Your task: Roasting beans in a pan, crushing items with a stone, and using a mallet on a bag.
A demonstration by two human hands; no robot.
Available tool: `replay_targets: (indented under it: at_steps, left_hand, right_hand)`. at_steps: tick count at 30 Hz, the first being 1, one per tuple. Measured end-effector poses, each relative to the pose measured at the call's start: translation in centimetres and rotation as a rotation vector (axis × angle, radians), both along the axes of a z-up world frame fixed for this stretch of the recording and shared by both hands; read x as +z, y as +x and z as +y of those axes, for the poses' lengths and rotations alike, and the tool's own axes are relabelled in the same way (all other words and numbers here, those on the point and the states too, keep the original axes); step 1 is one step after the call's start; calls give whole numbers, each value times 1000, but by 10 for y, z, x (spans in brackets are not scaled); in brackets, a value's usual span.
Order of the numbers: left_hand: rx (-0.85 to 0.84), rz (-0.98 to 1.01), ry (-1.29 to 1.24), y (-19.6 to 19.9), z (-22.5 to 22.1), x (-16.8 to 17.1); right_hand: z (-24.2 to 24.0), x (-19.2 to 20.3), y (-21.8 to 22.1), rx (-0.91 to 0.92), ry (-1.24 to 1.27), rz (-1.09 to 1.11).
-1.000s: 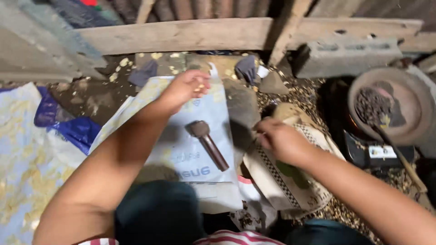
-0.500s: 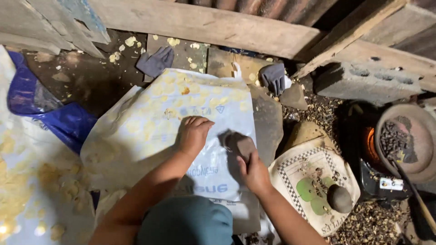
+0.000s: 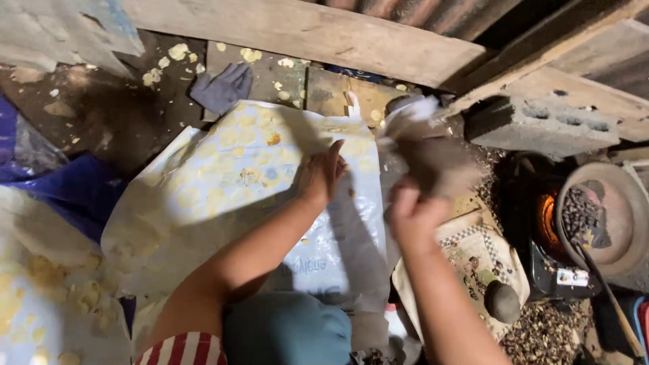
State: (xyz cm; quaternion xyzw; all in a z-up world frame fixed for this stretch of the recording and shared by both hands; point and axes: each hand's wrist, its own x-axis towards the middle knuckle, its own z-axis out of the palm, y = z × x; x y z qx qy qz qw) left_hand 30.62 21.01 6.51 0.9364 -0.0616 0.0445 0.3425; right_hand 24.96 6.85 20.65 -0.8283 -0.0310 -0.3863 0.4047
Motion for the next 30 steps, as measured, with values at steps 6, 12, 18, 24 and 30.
replay_targets:
  at_steps: [6, 12, 18, 24, 30]
  left_hand:
    - [-77, -325, 259, -108, 50, 48]
    - [-200, -411, 347, -131, 67, 30]
    - [-185, -320, 273, -111, 97, 35]
    - [-233, -443, 276, -119, 95, 53]
    - [-179, -376, 248, -102, 81, 2]
  right_hand:
    - [-13, -86, 22, 141, -420, 1051]
    - [-24, -3, 41, 202, -325, 1052]
    - [-13, -70, 17, 153, -379, 1042]
    - [-17, -31, 50, 174, -397, 1047]
    - [-20, -93, 65, 214, -455, 1024]
